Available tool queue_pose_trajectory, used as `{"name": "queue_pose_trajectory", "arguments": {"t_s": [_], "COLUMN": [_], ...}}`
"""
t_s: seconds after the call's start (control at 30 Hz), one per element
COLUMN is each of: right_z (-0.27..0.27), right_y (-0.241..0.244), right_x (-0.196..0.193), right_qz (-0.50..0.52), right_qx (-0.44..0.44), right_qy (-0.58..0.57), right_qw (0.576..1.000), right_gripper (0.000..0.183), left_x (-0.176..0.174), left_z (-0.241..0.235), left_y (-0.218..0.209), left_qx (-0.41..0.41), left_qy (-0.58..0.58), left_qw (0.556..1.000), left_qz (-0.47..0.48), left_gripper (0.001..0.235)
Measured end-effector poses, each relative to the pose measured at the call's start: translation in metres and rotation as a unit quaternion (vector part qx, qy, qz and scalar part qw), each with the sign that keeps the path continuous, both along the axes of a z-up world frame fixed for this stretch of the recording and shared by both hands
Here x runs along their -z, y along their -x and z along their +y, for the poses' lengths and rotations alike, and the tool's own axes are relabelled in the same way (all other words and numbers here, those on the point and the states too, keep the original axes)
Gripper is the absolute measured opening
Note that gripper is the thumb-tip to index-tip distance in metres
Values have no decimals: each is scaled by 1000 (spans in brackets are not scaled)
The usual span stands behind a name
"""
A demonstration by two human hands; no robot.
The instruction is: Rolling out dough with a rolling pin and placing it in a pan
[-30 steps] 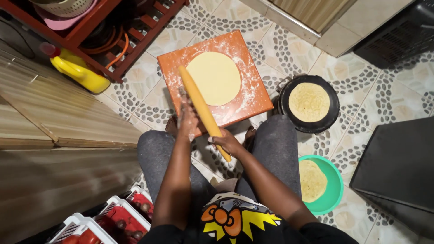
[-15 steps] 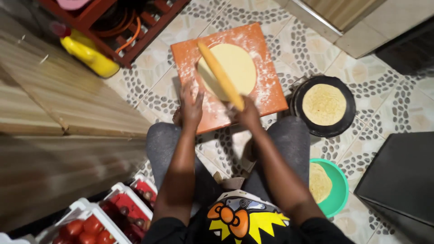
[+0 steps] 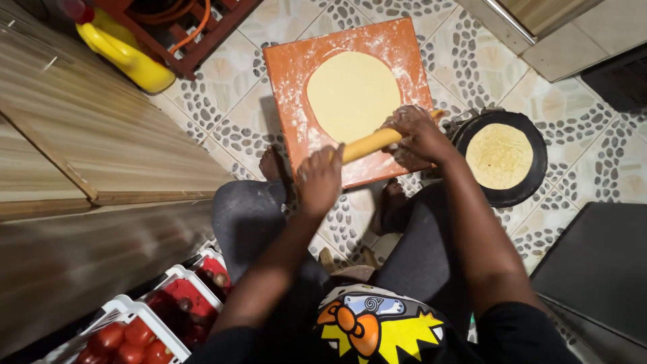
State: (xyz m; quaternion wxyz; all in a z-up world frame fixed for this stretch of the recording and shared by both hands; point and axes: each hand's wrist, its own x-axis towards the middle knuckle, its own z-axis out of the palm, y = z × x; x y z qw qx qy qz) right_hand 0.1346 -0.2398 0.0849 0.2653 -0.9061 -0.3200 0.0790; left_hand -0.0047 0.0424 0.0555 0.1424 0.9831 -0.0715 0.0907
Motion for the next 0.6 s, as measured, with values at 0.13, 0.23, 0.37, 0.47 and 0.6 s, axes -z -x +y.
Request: {"name": "queue_pose_trajectory", "arguments": {"t_s": [0.13, 0.23, 0.37, 0.47, 0.6], "right_z": [9, 20, 38, 62, 105], "right_y": [-8, -4, -18, -36, -73], "right_x": [-9, -22, -7, 4, 28], "right_qz": [21, 17, -49, -94, -157], "right_qx": [-68, -83, -91, -77, -55], "right_qy": [60, 58, 83, 113, 97], "right_qw": [996, 995, 991, 986, 981], "right_gripper": [58, 55, 61, 68, 61], "left_x": [6, 20, 10, 2, 21], "left_z": [-20, -17, -8, 0, 29], "left_y": [23, 20, 11, 0, -30], "left_qx": [-37, -63, -120, -202, -252], "left_qy": [-9, -1, 47, 49, -12], "left_qw": [999, 998, 986, 974, 961], "left_qz": [-17, 31, 104, 88, -115], "left_gripper": [40, 47, 56, 56, 39]}}
